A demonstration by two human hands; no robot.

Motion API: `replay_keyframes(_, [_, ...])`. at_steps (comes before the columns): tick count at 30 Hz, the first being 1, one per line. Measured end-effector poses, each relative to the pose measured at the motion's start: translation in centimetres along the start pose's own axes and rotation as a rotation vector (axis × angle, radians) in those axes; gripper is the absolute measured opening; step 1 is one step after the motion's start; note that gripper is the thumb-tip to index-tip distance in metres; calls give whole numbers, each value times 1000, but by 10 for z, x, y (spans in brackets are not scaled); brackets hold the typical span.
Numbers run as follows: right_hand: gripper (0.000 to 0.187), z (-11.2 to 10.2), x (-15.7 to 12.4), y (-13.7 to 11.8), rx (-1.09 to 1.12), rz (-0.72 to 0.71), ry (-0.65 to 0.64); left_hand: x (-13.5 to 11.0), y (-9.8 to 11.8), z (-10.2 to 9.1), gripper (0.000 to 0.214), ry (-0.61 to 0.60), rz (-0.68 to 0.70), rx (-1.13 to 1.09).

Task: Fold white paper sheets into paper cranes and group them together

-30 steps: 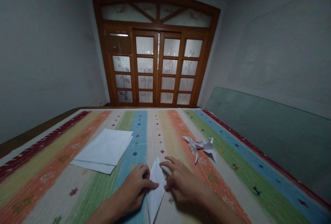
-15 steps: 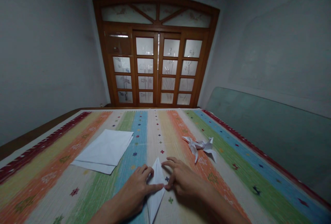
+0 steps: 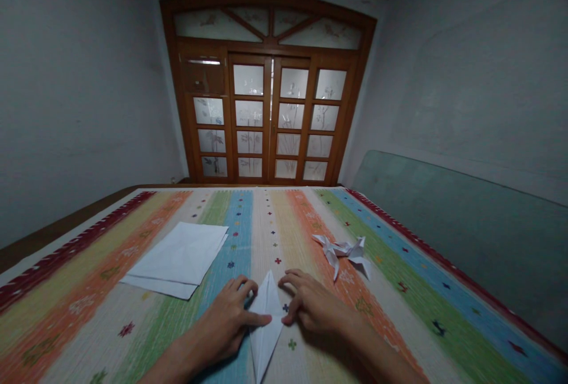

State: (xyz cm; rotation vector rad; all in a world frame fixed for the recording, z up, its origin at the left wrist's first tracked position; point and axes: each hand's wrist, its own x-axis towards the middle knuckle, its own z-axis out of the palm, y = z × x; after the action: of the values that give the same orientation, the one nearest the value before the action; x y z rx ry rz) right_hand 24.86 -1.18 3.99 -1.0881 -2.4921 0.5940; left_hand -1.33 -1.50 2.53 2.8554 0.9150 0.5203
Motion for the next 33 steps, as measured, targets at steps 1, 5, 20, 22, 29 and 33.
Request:
replay_keyframes(1, [30,0,0,-2,2,3,8,0,0,-1,64,-7,0,-6])
replay_keyframes(5, [26,2,-4,-10,-7,0,45,2,1,-3,63,-8,1,-35])
replay_keyframes(20, [23,30,7,-2,92,239,201,4,4,10,21,53,-404,-373])
replay_keyframes(22, [38,30,7,-3,44,286,229,4,5,10,23,72,-458,-370])
replay_keyframes(29, [48,37,6,-1,21,252,193,3,17,12,27,102,-620,-185])
replay_keyframes(33, [46,47,8,3,127,277,242,4,18,15,21,86,-629,-225])
